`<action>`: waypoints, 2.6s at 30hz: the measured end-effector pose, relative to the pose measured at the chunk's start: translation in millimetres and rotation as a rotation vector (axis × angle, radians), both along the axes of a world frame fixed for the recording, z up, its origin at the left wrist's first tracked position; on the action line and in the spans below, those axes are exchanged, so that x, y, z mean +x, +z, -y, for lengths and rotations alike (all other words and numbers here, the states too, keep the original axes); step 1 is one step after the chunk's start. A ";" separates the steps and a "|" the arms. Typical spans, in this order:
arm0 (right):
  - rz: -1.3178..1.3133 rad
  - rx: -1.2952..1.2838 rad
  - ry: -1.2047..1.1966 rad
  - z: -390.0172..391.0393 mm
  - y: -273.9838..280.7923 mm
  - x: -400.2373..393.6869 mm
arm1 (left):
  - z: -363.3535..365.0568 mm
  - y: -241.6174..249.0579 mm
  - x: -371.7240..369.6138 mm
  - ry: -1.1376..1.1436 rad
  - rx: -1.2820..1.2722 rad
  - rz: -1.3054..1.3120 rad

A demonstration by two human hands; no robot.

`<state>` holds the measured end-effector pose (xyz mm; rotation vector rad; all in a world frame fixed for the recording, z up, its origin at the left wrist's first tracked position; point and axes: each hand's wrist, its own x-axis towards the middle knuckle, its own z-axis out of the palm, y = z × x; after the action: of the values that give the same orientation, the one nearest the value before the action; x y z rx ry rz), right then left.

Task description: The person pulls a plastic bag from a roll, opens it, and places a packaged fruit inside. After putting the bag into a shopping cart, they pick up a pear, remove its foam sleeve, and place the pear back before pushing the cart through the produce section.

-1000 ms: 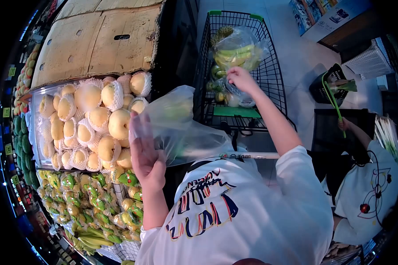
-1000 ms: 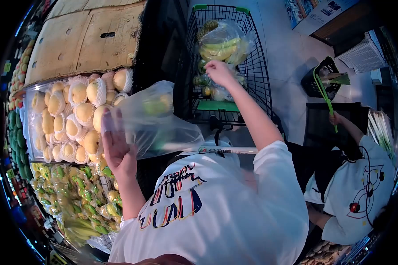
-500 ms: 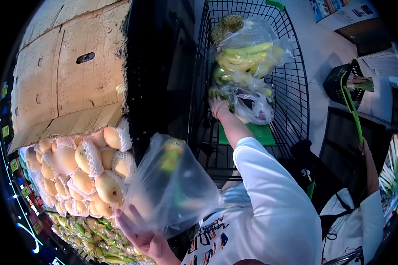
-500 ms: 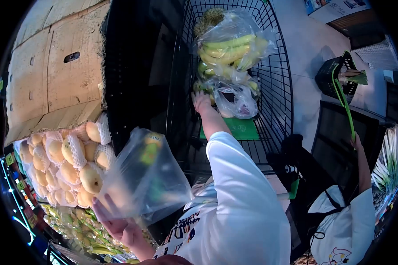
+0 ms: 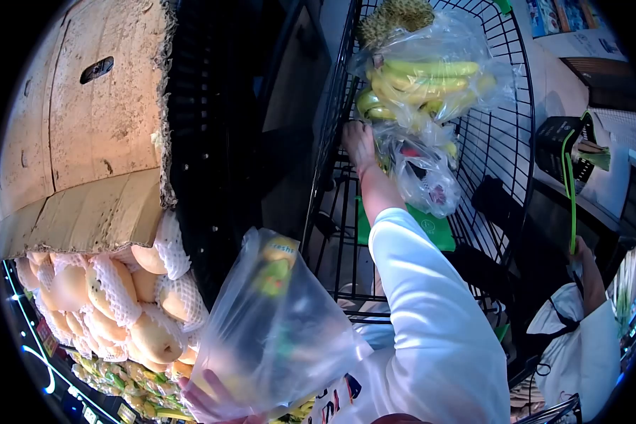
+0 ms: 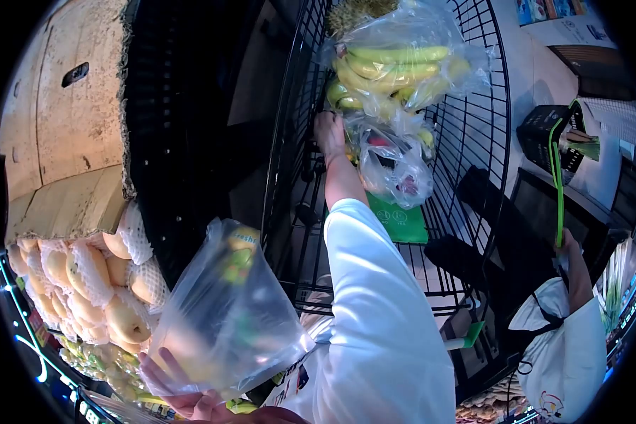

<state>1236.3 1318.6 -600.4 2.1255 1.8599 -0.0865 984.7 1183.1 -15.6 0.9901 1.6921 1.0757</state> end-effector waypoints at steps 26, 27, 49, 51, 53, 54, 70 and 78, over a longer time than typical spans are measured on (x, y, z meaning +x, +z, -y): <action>-1.253 0.650 -0.821 81.8 222.3 42.2 | 32.2 -4.3 -23.2 -0.251 0.223 0.296; -1.418 0.721 -0.840 89.0 257.1 43.4 | 29.9 -2.3 -22.9 -0.275 0.214 0.240; -2.453 -0.787 -0.871 204.8 556.6 -93.8 | 17.2 26.0 -50.8 -0.984 0.297 -0.205; -2.353 -0.669 -0.991 200.1 549.1 -107.0 | 21.9 34.1 -52.5 -1.017 0.281 -0.130; -2.315 -0.662 -1.038 192.5 524.1 -112.1 | 28.2 38.0 -54.9 -1.055 0.290 -0.117; -2.242 -0.636 -1.049 188.9 523.2 -112.7 | 30.5 38.4 -54.5 -1.094 0.318 -0.185; -1.652 -0.810 -0.457 166.8 559.2 -98.6 | 36.9 36.4 -68.4 -1.009 0.363 -0.473; -1.987 -0.224 -0.123 153.1 484.8 -122.2 | 60.7 42.1 -51.7 -1.153 0.365 -0.376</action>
<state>1114.0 1165.4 -115.5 1.6861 1.8861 -3.0235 933.0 1122.4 26.5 2.1224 0.8537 0.4028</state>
